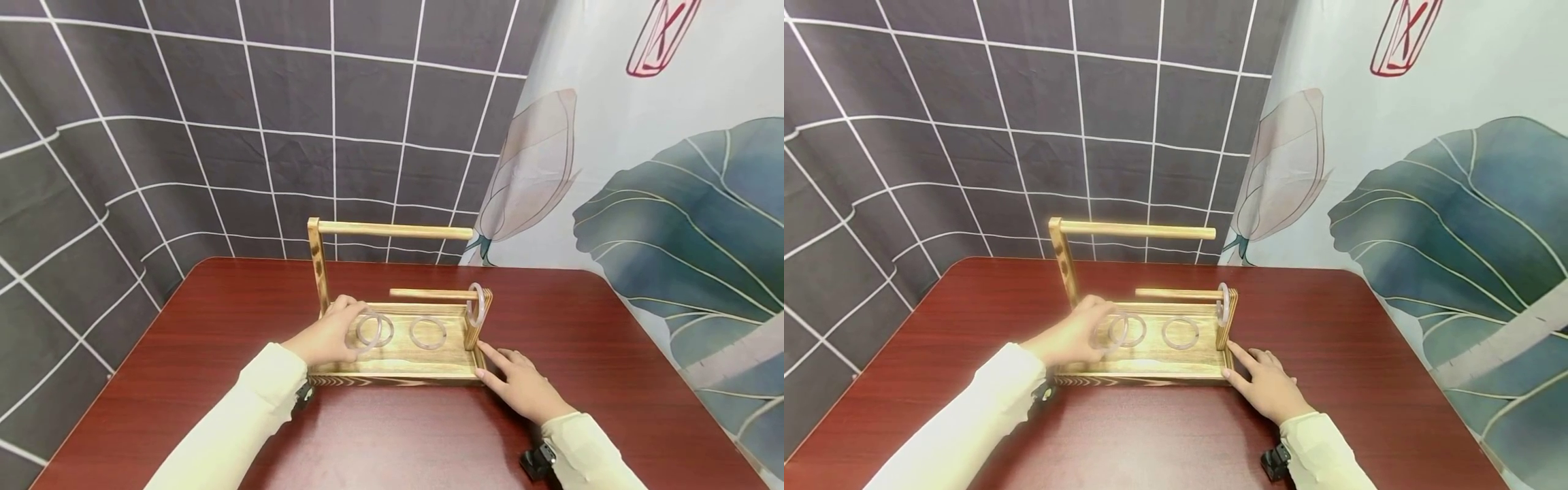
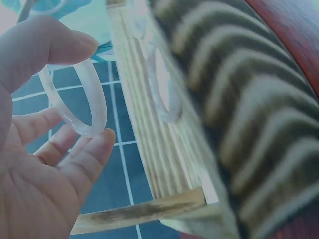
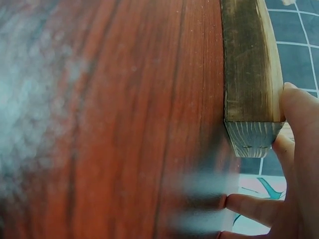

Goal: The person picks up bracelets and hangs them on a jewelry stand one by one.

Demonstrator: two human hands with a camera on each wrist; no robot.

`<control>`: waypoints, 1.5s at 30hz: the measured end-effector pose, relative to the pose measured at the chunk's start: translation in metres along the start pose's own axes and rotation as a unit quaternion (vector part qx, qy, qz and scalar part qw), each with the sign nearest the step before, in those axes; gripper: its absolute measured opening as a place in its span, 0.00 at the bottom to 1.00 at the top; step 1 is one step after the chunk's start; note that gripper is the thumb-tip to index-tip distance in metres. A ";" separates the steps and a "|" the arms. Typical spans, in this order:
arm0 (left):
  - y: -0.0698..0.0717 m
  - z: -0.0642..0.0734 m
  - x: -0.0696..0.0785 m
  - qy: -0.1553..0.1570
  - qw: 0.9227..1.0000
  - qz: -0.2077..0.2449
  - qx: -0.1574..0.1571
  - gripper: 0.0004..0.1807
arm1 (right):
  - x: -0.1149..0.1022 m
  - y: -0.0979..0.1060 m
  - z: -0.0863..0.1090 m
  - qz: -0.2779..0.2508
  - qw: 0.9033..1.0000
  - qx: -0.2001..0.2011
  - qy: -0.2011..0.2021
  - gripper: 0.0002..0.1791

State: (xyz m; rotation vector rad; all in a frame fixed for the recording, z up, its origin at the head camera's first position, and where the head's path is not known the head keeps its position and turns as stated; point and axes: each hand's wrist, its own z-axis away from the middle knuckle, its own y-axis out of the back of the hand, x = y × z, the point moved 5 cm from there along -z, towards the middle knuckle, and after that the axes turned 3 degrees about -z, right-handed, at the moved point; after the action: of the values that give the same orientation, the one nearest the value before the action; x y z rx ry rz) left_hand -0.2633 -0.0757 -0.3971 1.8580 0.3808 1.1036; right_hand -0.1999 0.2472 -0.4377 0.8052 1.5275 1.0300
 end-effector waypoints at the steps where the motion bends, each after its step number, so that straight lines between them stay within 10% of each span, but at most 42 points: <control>1: 0.001 0.000 0.001 -0.002 1.000 0.004 0.005 0.45 | 0.000 0.000 0.000 0.000 1.000 0.000 0.001 0.32; 24: -0.003 0.001 0.001 0.036 0.985 0.145 0.083 0.42 | 0.002 -0.002 -0.002 0.002 1.000 0.000 0.006 0.33; 35: -0.009 -0.006 0.003 0.106 0.926 0.338 0.131 0.45 | 0.003 -0.002 -0.001 0.000 1.000 0.004 0.007 0.32; 45: -0.015 -0.015 0.012 0.115 0.905 0.385 0.137 0.46 | 0.002 -0.002 0.000 0.003 1.000 0.003 0.002 0.33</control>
State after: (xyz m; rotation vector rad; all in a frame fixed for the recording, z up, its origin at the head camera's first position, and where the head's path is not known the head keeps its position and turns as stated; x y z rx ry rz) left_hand -0.2669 -0.0520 -0.4001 2.2006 -0.1057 1.8888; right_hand -0.2006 0.2484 -0.4400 0.8121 1.5323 1.0320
